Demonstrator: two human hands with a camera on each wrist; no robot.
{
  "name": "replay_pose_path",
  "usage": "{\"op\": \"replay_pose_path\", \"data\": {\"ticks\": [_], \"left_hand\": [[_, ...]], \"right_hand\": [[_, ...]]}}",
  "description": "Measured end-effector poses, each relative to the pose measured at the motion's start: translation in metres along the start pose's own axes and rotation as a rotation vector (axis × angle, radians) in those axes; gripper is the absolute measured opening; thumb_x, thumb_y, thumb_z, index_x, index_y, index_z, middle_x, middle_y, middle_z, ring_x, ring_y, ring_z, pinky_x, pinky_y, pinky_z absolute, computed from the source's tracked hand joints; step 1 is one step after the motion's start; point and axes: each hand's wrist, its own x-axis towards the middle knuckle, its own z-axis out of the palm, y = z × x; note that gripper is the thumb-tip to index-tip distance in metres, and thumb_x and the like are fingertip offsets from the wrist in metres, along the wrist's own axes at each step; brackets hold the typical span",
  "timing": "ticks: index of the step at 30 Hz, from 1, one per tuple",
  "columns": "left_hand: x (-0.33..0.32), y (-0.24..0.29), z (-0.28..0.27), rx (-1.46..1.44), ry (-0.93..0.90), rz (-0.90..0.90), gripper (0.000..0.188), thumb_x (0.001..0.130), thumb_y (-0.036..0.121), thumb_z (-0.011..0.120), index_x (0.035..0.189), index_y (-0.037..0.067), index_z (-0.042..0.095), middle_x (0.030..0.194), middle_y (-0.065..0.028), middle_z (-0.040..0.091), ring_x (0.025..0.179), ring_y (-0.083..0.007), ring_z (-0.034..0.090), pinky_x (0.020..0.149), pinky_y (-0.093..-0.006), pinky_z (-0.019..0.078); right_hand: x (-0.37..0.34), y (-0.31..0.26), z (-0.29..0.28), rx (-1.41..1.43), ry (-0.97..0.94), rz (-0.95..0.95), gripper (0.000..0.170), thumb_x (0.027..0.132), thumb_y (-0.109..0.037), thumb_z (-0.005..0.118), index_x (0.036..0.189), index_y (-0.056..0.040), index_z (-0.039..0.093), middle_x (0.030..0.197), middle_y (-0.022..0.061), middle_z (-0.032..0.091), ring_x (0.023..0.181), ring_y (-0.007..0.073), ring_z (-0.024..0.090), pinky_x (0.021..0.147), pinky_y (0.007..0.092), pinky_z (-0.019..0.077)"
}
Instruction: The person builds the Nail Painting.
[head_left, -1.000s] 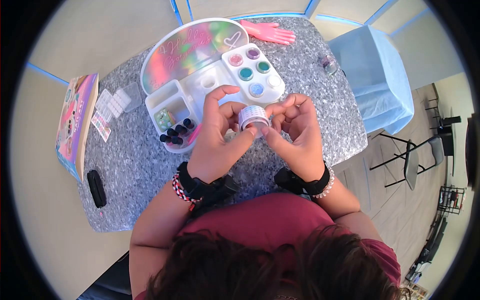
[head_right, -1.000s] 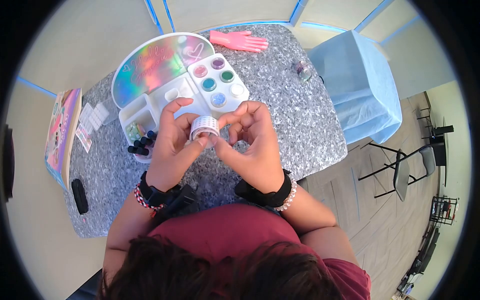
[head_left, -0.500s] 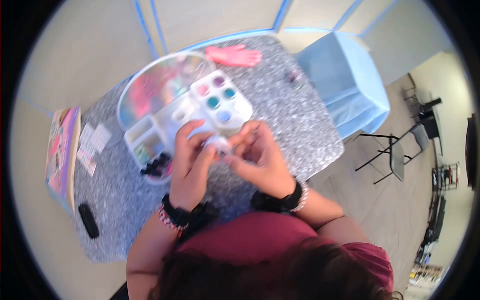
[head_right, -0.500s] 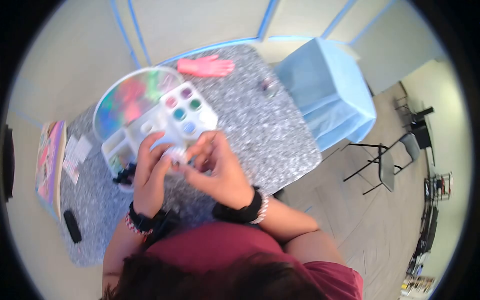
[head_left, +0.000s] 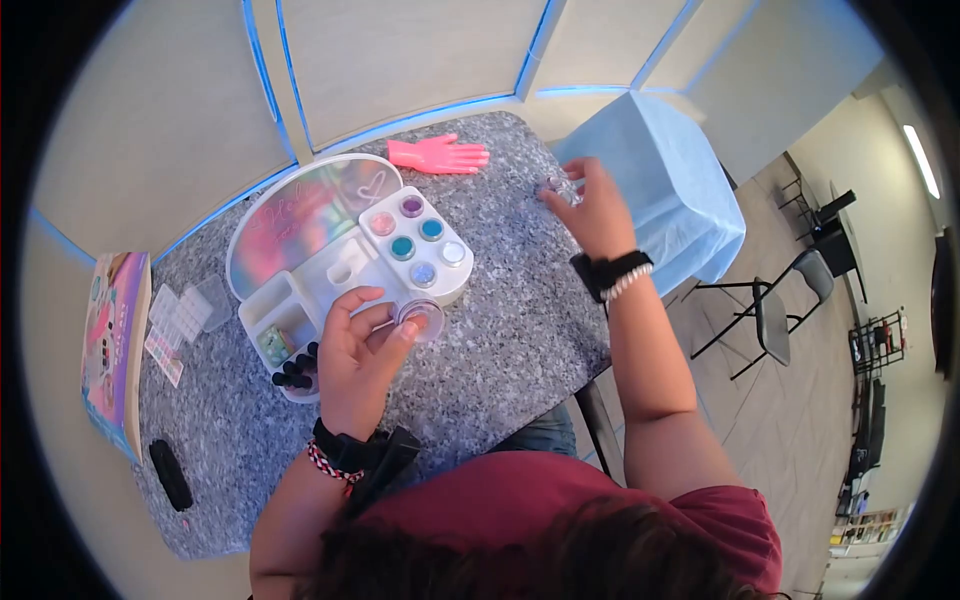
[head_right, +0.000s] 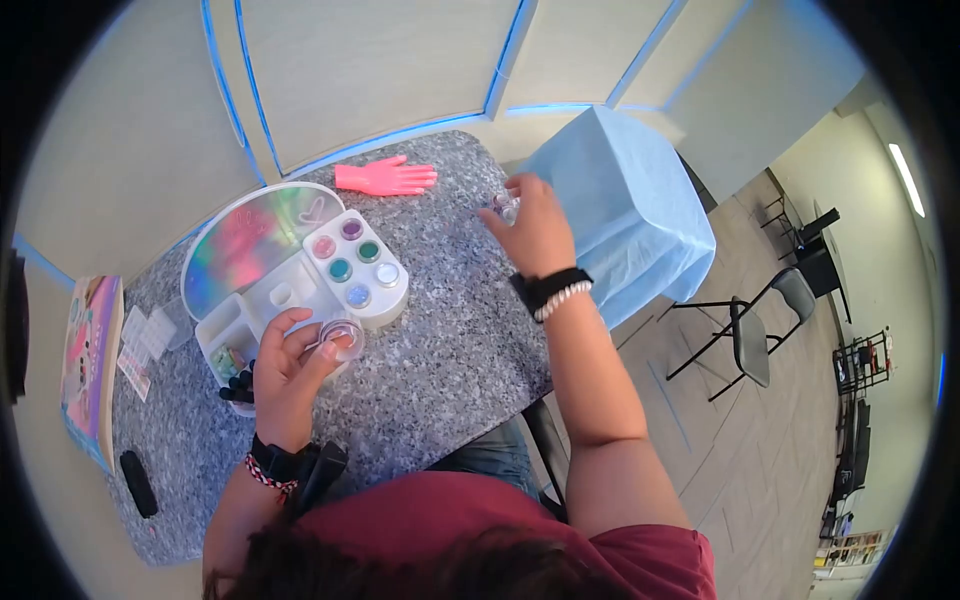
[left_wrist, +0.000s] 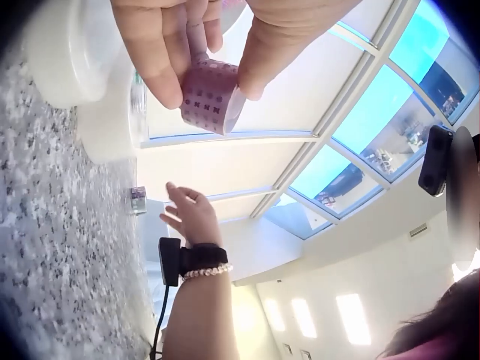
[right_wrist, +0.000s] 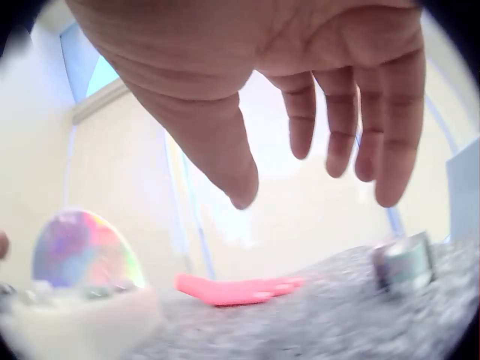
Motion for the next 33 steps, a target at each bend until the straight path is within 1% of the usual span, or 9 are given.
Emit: {"op": "replay_pose_path", "data": {"ticks": [2, 7, 9, 13, 15, 18, 23, 25, 33], "left_hand": [[0.001, 0.0, -0.001, 0.013, 0.015, 0.008, 0.054, 0.103, 0.003, 0.078, 0.147, 0.002, 0.047, 0.13, -0.02, 0.074, 0.12, -0.0223, 0.075, 0.101, -0.0333, 0.0595], [0.001, -0.001, -0.005, 0.016, 0.024, -0.009, 0.056, 0.103, 0.004, 0.077, 0.15, 0.001, 0.047, 0.129, -0.0208, 0.076, 0.117, -0.0237, 0.076, 0.099, -0.036, 0.0632], [0.001, -0.001, -0.005, 0.027, 0.074, -0.028, 0.057, 0.102, 0.005, 0.078, 0.15, 0.0, 0.047, 0.129, -0.0213, 0.077, 0.116, -0.0237, 0.076, 0.097, -0.0356, 0.064], [0.002, 0.003, -0.003, 0.009, 0.08, -0.073, 0.059, 0.103, 0.008, 0.079, 0.152, -0.002, 0.047, 0.131, -0.0233, 0.077, 0.115, -0.0232, 0.077, 0.094, -0.0354, 0.0649], [0.002, 0.0, -0.003, 0.035, 0.053, -0.095, 0.057, 0.104, 0.009, 0.078, 0.152, -0.001, 0.048, 0.131, -0.0232, 0.076, 0.115, -0.0233, 0.077, 0.095, -0.0356, 0.0649], [0.001, 0.001, -0.003, -0.01, 0.052, -0.086, 0.053, 0.106, 0.008, 0.076, 0.151, -0.002, 0.049, 0.13, -0.0225, 0.077, 0.114, -0.0214, 0.077, 0.094, -0.0347, 0.0661], [0.001, 0.001, -0.003, -0.028, 0.068, -0.067, 0.05, 0.107, 0.008, 0.075, 0.149, -0.002, 0.051, 0.127, -0.0211, 0.077, 0.112, -0.0193, 0.076, 0.093, -0.0341, 0.0671], [0.002, 0.0, -0.004, -0.022, 0.065, -0.083, 0.05, 0.107, 0.007, 0.075, 0.149, -0.001, 0.051, 0.126, -0.0205, 0.077, 0.112, -0.0192, 0.076, 0.094, -0.0341, 0.067], [0.003, -0.002, -0.005, -0.016, 0.046, -0.096, 0.055, 0.105, 0.007, 0.077, 0.152, 0.001, 0.049, 0.127, -0.0204, 0.077, 0.114, -0.0195, 0.076, 0.095, -0.034, 0.0662]], "right_hand": [[0.011, 0.028, 0.012, -0.169, 0.007, -0.016, 0.059, 0.09, -0.032, 0.089, 0.133, -0.0028, 0.062, 0.119, 0.0247, 0.074, 0.112, 0.0474, 0.071, 0.1, 0.0539, 0.0567], [0.013, 0.023, 0.01, -0.107, -0.216, 0.225, 0.046, 0.093, -0.02, 0.082, 0.131, -0.003, 0.061, 0.122, 0.0299, 0.075, 0.112, 0.0506, 0.071, 0.095, 0.0561, 0.0574], [-0.005, -0.002, -0.009, -0.037, -0.148, 0.124, 0.043, 0.094, -0.013, 0.079, 0.132, -0.0018, 0.062, 0.116, 0.0264, 0.075, 0.106, 0.0432, 0.075, 0.088, 0.0501, 0.0598], [-0.058, -0.093, -0.038, 0.914, -0.303, -0.009, 0.039, 0.094, 0.009, 0.073, 0.132, -0.0031, 0.07, 0.126, 0.0166, 0.072, 0.108, 0.0248, 0.077, 0.089, 0.0323, 0.0628], [-0.087, -0.131, -0.045, 1.09, -0.377, -0.035, 0.039, 0.093, 0.013, 0.074, 0.128, -0.005, 0.074, 0.133, 0.0165, 0.07, 0.113, 0.0265, 0.076, 0.093, 0.0338, 0.0648], [-0.105, -0.159, -0.04, 0.727, -0.276, -0.346, 0.035, 0.089, 0.008, 0.08, 0.121, -0.0066, 0.078, 0.124, 0.0136, 0.076, 0.115, 0.029, 0.078, 0.094, 0.0375, 0.0657], [-0.112, -0.159, -0.022, 0.609, -0.179, -0.371, 0.034, 0.088, 0.003, 0.083, 0.119, -0.0096, 0.079, 0.121, 0.0103, 0.08, 0.111, 0.031, 0.077, 0.091, 0.0403, 0.0639], [-0.111, -0.157, -0.025, 0.426, -0.149, -0.516, 0.032, 0.089, 0.003, 0.081, 0.118, -0.0084, 0.078, 0.121, 0.01, 0.078, 0.11, 0.0322, 0.077, 0.092, 0.0412, 0.0637], [-0.117, -0.159, -0.02, 0.41, -0.178, -0.458, 0.038, 0.091, 0.001, 0.08, 0.127, -0.01, 0.078, 0.118, 0.0113, 0.075, 0.108, 0.0333, 0.074, 0.092, 0.0444, 0.0614]]}}
